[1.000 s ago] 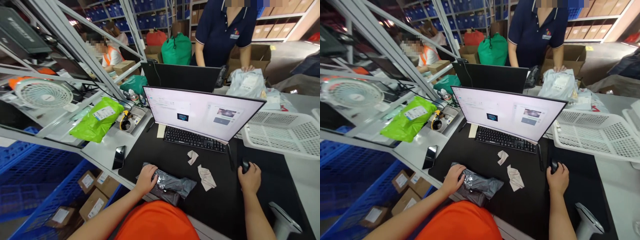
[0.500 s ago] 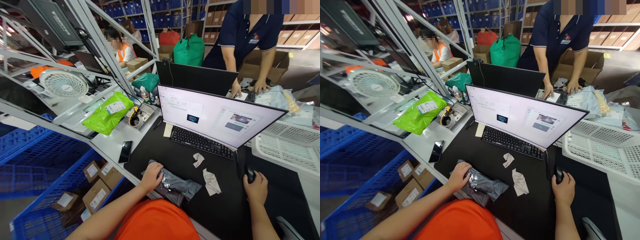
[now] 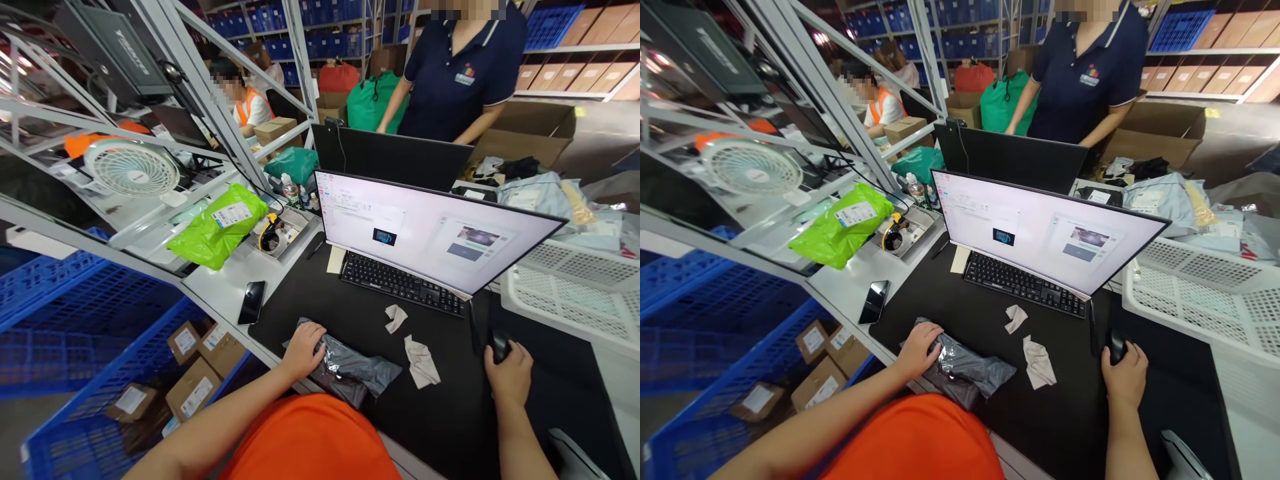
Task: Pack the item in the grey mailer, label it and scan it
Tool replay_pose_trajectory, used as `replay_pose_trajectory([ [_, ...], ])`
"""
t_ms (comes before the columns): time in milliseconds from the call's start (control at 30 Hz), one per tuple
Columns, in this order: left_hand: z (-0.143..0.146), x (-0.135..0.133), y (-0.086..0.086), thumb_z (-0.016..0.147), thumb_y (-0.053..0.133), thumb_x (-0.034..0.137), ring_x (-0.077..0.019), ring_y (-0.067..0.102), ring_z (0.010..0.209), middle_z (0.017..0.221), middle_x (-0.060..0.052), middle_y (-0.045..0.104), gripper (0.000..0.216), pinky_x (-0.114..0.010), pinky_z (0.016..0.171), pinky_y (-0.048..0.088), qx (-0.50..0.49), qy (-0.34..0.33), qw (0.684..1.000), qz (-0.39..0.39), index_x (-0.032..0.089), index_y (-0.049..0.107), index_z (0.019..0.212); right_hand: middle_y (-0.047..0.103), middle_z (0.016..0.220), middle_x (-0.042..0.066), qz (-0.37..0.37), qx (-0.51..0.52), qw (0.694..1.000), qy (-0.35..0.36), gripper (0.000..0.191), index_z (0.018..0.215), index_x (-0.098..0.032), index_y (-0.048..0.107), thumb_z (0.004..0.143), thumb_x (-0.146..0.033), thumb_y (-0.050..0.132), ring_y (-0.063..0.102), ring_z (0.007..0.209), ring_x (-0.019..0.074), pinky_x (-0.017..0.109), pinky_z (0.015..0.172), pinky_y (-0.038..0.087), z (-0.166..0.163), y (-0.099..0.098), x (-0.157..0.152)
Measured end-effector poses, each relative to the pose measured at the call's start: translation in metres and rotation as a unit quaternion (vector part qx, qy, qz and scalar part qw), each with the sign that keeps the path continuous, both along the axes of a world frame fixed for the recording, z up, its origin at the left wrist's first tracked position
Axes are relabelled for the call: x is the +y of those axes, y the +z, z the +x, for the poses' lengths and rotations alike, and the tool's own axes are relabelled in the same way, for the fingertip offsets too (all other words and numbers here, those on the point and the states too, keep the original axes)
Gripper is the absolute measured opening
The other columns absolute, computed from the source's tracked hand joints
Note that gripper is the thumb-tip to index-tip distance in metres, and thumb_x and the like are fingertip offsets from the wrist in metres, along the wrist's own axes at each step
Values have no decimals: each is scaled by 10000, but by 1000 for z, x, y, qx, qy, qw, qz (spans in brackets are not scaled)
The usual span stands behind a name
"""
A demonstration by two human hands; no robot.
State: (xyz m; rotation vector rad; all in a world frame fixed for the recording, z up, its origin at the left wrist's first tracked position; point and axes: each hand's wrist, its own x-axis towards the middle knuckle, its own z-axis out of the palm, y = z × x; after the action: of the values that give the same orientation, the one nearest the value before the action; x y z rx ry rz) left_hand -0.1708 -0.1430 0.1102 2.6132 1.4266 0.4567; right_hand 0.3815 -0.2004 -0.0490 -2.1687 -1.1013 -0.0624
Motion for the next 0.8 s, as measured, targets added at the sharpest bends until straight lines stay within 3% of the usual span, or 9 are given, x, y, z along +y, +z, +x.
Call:
replay_pose_trajectory([
  [800,1,1,0,941,511,263,-301,640,1115,1157,-132,709,314,-519,1035,513,-4,6,1000,-3,186,684,1192,507,1419,228,-29,-54,998,-14,520,1294,-139,685,873,-415,559,567,1170,386,539,944,494,-1,3,1],
])
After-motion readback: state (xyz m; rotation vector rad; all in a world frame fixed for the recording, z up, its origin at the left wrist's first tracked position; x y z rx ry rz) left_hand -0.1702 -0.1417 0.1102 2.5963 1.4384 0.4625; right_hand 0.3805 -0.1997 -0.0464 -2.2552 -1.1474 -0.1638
